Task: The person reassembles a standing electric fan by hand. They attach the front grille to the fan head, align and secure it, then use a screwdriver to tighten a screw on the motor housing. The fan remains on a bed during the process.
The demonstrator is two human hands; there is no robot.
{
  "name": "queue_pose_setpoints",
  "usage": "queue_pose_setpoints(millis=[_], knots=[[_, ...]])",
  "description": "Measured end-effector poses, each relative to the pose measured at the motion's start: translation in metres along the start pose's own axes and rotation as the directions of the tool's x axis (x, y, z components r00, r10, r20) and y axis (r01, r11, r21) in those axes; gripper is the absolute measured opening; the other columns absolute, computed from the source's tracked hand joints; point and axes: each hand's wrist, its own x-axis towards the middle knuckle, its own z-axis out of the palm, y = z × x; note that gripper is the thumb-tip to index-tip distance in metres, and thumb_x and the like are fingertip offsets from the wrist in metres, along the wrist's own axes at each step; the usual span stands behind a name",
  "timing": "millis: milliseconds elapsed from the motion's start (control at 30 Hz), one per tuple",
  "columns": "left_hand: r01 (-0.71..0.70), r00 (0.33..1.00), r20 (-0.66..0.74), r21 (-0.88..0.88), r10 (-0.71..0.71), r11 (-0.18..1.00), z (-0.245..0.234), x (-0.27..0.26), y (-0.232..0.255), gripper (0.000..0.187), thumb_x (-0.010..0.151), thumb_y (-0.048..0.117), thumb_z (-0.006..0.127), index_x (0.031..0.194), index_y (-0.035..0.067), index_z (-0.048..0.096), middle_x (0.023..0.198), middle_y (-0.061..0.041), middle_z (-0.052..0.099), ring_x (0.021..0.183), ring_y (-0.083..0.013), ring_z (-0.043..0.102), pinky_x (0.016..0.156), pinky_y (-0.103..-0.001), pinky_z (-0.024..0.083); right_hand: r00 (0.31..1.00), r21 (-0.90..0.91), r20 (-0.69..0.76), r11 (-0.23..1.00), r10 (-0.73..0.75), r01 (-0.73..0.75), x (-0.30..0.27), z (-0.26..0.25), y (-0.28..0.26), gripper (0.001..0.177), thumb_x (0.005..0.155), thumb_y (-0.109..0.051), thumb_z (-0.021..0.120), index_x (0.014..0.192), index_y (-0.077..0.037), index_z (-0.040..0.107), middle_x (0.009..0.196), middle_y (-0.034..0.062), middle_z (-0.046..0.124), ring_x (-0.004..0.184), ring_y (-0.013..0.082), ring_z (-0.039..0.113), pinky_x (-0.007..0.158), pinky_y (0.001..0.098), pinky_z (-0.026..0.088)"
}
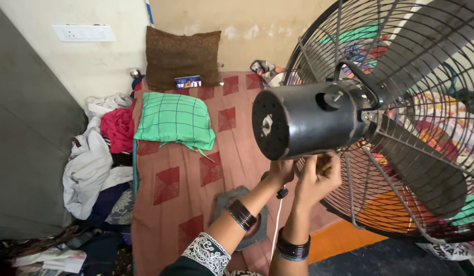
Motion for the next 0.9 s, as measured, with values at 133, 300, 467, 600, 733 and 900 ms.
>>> queue_pose_setpoints(millis=[133,300,467,600,733,900], knots=[[-0.134,0.990,-0.025,0.126,0.139,0.983,-0.003,0.003,0.003,0.027,0.104,0.011,0.045,0.118,0.004,0.067,0.122,-0.023,0.068,0.117,-0.0400,0.064,0.104,-0.046,0.048,0.999,-0.126,0.002,0.991,-0.049,0.049,0.000,0.000,0.002,0.004,0.096,0.006,0.060,0.096,0.005,0.064,0.068,0.0005,0.052,0.060,0.0060,0.045,0.057,0.0234,0.033],[0.251,0.967,0.063,-0.403,-0.247,0.880,-0.004,0.003,0.016,0.025,0.106,0.010,0.046,0.117,0.001,0.066,0.113,-0.020,0.071,0.106,-0.0373,0.067,0.094,-0.046,0.052,0.990,-0.201,0.018,0.969,-0.142,0.143,0.001,-0.001,0.004,0.004,0.091,0.007,0.062,0.094,0.005,0.064,0.073,0.0036,0.057,0.063,0.0076,0.049,0.059,0.0238,0.037],[-0.152,0.988,0.013,0.119,0.151,0.981,-0.007,0.004,0.004,0.031,0.096,0.004,0.049,0.123,-0.002,0.063,0.124,-0.025,0.063,0.118,-0.0427,0.059,0.103,-0.050,0.046,0.999,0.075,-0.033,0.997,0.038,-0.036,0.001,0.007,0.004,0.006,0.093,0.006,0.056,0.092,0.004,0.062,0.076,0.0009,0.057,0.067,0.0056,0.049,0.061,0.0223,0.036],[0.005,0.999,-0.047,-0.145,-0.012,0.989,0.007,-0.007,-0.013,0.025,0.099,0.001,0.052,0.123,0.001,0.060,0.124,-0.021,0.065,0.117,-0.0405,0.061,0.104,-0.049,0.045,0.997,-0.086,0.021,0.993,-0.080,0.081,0.004,0.001,0.001,0.007,0.094,0.008,0.057,0.091,0.005,0.063,0.071,0.0002,0.055,0.063,0.0053,0.046,0.059,0.0217,0.034],[-0.154,0.988,0.043,0.168,0.149,0.974,0.009,-0.016,-0.030,0.032,0.094,0.001,0.053,0.125,0.003,0.064,0.130,-0.023,0.064,0.123,-0.0433,0.059,0.107,-0.050,0.045,0.997,-0.160,0.023,0.984,-0.074,0.077,0.007,-0.001,0.000,0.004,0.089,0.009,0.064,0.089,0.005,0.063,0.071,-0.0003,0.055,0.063,0.0048,0.046,0.058,0.0216,0.034],[-0.166,0.986,0.024,0.168,0.165,0.972,0.007,-0.015,-0.030,0.035,0.096,0.001,0.051,0.129,0.000,0.063,0.133,-0.025,0.063,0.126,-0.0436,0.058,0.109,-0.051,0.043,0.997,-0.052,-0.070,0.998,0.042,-0.046,0.003,0.008,0.003,0.007,0.090,0.008,0.067,0.091,0.004,0.061,0.074,-0.0034,0.057,0.066,0.0025,0.048,0.061,0.0193,0.036]])
